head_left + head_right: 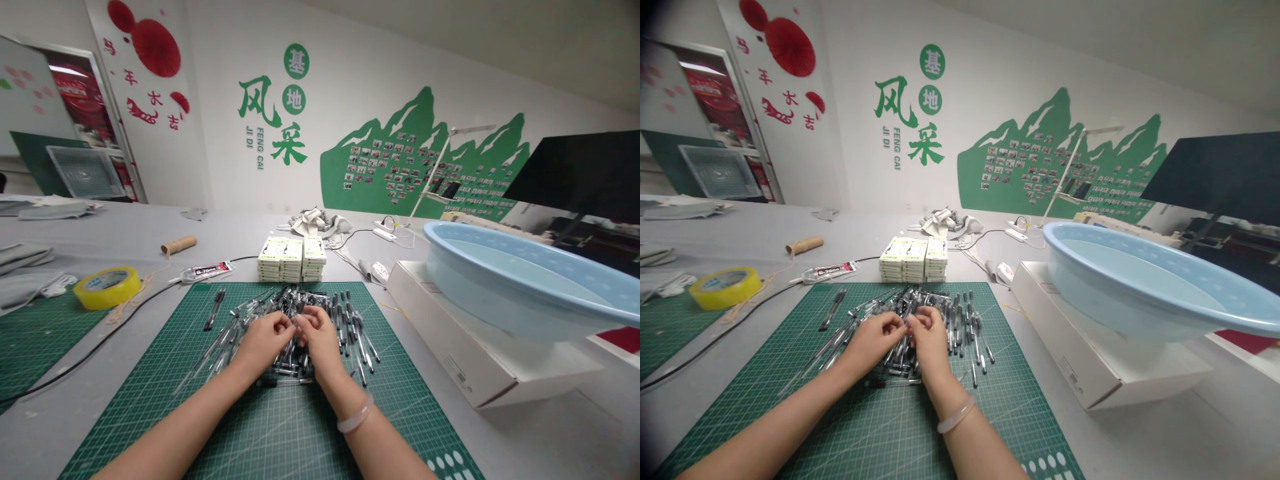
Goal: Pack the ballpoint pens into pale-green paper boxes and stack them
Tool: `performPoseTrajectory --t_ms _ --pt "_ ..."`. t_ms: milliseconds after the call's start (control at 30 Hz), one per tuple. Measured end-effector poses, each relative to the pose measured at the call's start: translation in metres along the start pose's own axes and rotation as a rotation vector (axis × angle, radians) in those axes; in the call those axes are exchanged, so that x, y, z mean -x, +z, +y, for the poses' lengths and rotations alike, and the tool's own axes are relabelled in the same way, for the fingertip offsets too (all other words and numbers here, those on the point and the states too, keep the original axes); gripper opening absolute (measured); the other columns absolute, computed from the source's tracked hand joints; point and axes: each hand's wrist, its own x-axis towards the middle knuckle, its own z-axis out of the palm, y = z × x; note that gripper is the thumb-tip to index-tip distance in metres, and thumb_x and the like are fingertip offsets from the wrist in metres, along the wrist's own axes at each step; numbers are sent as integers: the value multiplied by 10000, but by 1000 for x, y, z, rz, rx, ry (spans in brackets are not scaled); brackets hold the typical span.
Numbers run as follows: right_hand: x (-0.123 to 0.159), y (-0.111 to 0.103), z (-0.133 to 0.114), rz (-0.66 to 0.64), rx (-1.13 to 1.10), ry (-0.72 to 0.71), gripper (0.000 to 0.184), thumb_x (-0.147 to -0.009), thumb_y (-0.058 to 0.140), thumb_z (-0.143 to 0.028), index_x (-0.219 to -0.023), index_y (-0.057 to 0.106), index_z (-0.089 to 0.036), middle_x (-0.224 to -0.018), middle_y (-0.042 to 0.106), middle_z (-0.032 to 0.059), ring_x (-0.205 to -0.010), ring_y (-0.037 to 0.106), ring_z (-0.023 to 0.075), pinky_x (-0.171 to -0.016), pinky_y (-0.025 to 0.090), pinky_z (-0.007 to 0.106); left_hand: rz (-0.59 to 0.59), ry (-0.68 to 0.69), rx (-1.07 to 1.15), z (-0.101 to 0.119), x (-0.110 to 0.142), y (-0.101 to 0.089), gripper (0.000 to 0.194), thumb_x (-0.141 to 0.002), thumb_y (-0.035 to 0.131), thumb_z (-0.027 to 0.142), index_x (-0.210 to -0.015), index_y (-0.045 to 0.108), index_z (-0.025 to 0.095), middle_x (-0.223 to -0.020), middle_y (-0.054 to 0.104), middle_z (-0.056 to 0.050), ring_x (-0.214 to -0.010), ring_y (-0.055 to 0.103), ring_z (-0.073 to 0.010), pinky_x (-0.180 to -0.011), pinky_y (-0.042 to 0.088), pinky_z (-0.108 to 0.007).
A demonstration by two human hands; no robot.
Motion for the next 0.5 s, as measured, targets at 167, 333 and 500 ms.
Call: performPoseTrajectory --t_ms 167,333,500 --pt "-4 -7 0 104 -68 37 271 -670 710 -337 -847 631 -148 -679 641 13 -557 511 106 -504 354 208 18 58 -59 -1 0 2 263 -856 448 362 -749 618 192 -734 656 -18 -690 576 -161 -636 375 -251" --pt "-8 -11 6 137 4 -86 230 -707 686 -340 -841 637 -159 -655 623 -3 -555 490 105 -512 337 214 60 -73 -329 -17 -13 6 110 -794 526 274 -759 595 196 -814 662 -42 -760 597 -182 -652 383 -264" --pt "-9 -11 7 119 47 -107 242 -729 668 -349 -860 635 -147 -669 628 9 -577 502 114 -524 344 220 54 -161 -467 -14 -26 13 192 -803 507 351 -784 613 191 -893 683 -84 -824 629 -228 -668 430 -298"
